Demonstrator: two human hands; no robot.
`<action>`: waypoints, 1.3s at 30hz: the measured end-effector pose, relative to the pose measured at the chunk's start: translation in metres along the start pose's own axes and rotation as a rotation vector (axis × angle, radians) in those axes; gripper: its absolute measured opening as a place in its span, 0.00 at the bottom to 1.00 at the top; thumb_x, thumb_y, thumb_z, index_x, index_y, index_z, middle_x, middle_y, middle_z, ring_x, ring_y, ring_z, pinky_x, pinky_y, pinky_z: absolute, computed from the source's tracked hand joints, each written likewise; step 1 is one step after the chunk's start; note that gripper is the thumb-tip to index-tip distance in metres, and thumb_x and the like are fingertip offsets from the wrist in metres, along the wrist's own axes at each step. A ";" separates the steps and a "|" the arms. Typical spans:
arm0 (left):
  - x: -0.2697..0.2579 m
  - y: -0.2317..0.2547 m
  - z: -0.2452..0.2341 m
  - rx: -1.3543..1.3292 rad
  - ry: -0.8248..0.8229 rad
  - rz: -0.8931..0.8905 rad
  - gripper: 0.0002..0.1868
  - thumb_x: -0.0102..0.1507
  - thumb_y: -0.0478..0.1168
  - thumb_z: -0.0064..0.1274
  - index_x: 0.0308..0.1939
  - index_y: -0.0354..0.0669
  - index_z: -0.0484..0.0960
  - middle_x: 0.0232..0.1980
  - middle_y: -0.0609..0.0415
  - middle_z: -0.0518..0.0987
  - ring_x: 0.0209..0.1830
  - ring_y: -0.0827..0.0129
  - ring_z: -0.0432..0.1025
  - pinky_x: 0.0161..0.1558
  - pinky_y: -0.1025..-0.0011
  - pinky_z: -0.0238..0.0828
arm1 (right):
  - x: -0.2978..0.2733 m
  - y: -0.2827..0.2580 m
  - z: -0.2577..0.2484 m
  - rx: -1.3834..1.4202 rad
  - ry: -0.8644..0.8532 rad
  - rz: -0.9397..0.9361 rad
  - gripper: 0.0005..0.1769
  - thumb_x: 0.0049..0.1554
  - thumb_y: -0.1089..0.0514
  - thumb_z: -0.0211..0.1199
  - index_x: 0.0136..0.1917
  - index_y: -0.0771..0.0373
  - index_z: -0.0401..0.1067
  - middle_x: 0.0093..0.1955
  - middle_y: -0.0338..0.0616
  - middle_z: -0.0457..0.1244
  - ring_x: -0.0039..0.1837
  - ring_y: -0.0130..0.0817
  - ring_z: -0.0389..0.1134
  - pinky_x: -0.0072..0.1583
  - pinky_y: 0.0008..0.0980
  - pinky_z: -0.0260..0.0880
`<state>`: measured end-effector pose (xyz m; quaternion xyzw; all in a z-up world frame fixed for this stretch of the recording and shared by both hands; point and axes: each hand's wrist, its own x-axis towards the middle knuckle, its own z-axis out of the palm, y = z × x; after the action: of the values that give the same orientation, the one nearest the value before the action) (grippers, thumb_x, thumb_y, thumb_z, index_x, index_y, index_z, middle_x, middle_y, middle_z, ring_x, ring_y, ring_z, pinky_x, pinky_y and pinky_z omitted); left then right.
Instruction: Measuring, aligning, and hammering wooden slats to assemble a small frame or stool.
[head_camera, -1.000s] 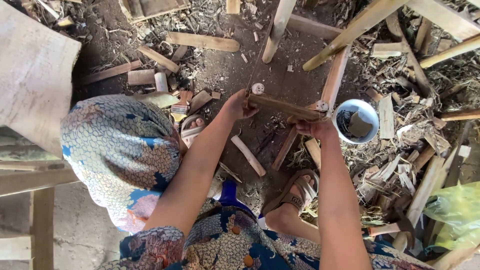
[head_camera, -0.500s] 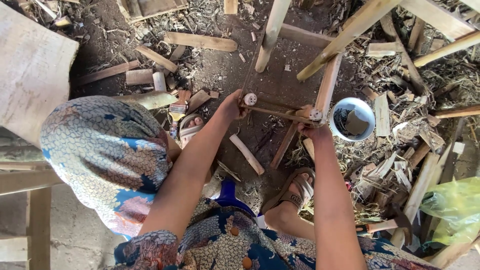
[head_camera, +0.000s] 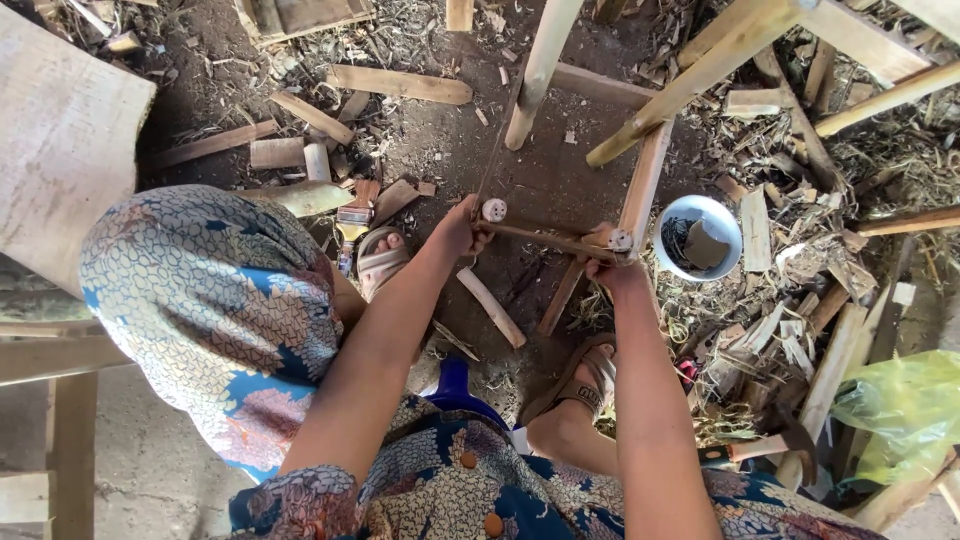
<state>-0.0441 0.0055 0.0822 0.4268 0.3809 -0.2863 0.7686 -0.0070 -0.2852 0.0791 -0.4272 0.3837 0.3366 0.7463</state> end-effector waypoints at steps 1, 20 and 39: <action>-0.003 0.001 0.000 0.015 -0.041 0.004 0.16 0.49 0.53 0.52 0.16 0.49 0.70 0.14 0.57 0.66 0.10 0.76 0.56 0.13 0.79 0.55 | -0.020 0.000 0.016 -0.082 0.057 0.006 0.11 0.51 0.54 0.56 0.42 0.64 0.65 0.37 0.49 0.62 0.26 0.26 0.55 0.25 0.20 0.53; -0.015 -0.015 -0.011 0.063 -0.170 0.046 0.20 0.46 0.58 0.51 0.15 0.50 0.65 0.16 0.56 0.59 0.14 0.75 0.51 0.18 0.75 0.50 | 0.048 0.029 -0.057 -0.050 0.085 -0.138 0.07 0.58 0.51 0.55 0.40 0.51 0.62 0.31 0.30 0.49 0.30 0.28 0.49 0.29 0.22 0.51; 0.032 -0.037 -0.016 -0.103 0.074 0.006 0.19 0.48 0.55 0.50 0.26 0.44 0.68 0.23 0.43 0.70 0.18 0.63 0.65 0.19 0.69 0.60 | 0.073 0.037 -0.078 -0.128 0.045 -0.175 0.15 0.61 0.46 0.48 0.49 0.59 0.62 0.39 0.42 0.57 0.36 0.36 0.59 0.37 0.33 0.63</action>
<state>-0.0602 -0.0017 0.0341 0.3981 0.4220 -0.2481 0.7758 -0.0248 -0.3274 -0.0237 -0.5132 0.3393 0.2843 0.7353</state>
